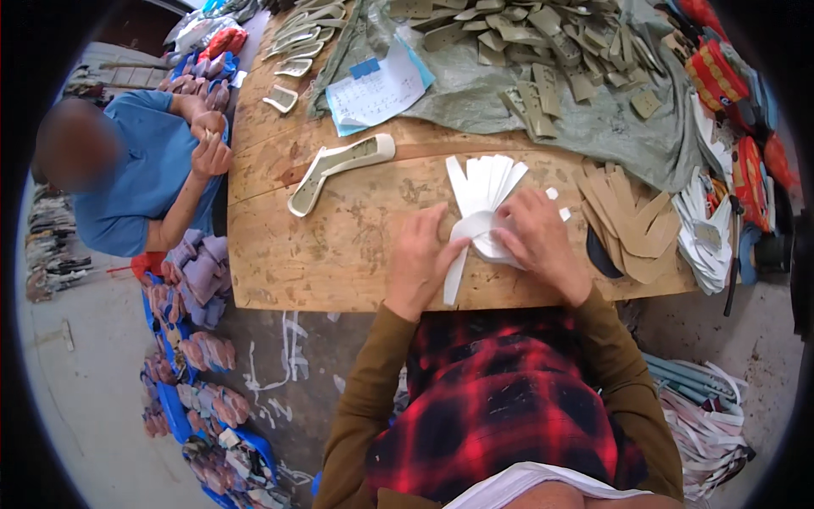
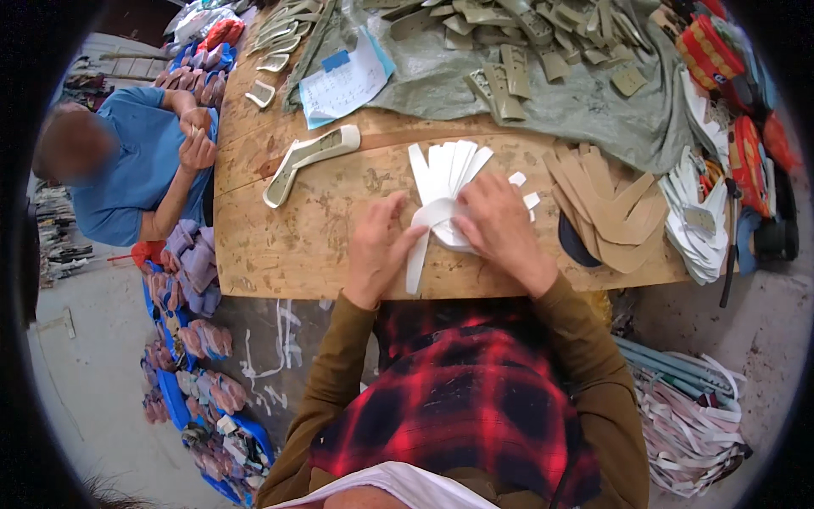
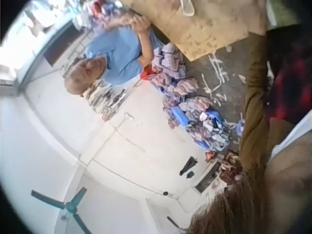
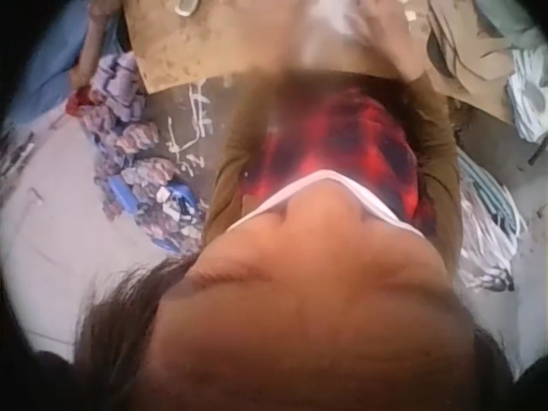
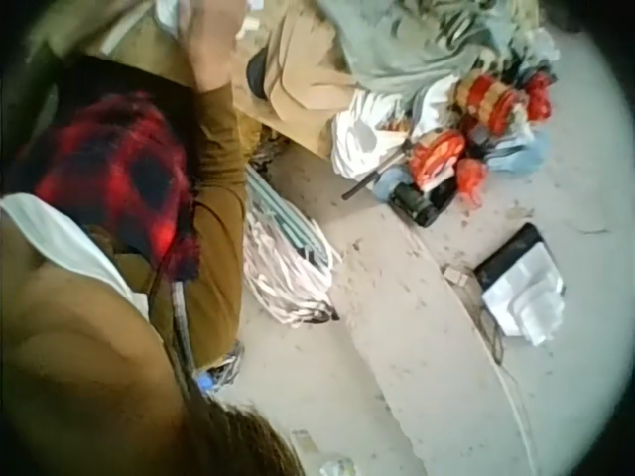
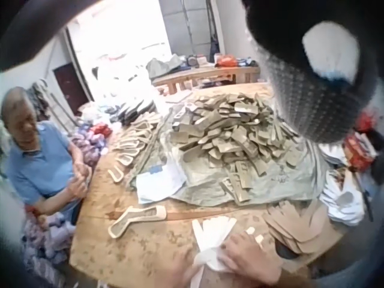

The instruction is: The person assembles sandals by hand at a wooden workbench. They pick up white foam insoles and tan leather straps, aligning the components and pressing them together to form the footwear. The person handles the parts one at a time, occasionally reaching for new materials from piles on the table.

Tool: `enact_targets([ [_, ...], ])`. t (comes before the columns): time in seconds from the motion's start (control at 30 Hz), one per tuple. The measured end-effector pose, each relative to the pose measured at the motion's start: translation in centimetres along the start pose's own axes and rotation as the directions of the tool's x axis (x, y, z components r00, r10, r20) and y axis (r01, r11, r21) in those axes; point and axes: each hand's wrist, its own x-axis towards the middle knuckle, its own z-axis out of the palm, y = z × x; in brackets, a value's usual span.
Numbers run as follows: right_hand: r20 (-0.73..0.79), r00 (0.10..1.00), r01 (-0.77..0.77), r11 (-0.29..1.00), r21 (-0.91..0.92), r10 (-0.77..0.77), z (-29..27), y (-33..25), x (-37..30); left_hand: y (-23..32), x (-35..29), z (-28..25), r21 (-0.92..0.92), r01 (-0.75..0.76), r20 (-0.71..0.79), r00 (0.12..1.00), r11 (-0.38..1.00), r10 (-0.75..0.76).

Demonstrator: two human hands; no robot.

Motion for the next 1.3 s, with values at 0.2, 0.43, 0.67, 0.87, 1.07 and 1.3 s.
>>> enact_targets([
  [0.2, 0.018, 0.987, 0.151, 0.947, 0.283, -0.162, -2.9, -0.5, 0.6, 3.3, 1.8, -0.8, -0.013, -0.139, 0.219, 0.966, 0.99, 0.138],
  [0.43, -0.199, 0.941, -0.224, 0.944, 0.242, 0.274, -6.9, 10.3, 11.7, 2.4, 0.8, -1.8, -0.848, 0.466, 0.365, 0.858, 0.253, -0.361],
  [0.67, -0.156, 0.894, -0.443, 0.879, -0.177, 0.42, -2.0, 17.6, 16.9, 2.0, -1.3, 0.0, -0.884, 0.365, 0.456, 0.811, -0.291, -0.366],
  [0.87, -0.042, 0.895, -0.446, 0.89, -0.092, 0.444, -4.2, 17.0, 16.1, 2.6, -1.3, -0.8, -0.802, 0.236, 0.454, 0.838, -0.549, -0.303],
  [1.07, -0.197, 0.925, -0.332, 0.943, 0.0, 0.326, -7.5, 16.5, 13.0, 3.0, -1.1, -0.7, -0.691, 0.19, 0.416, 0.893, -0.697, -0.17],
  [1.3, -0.091, 0.986, -0.164, 0.936, -0.313, 0.142, -13.2, 17.3, 8.0, 3.8, -0.6, 0.2, -0.775, 0.239, 0.434, 0.874, -0.585, -0.218],
])
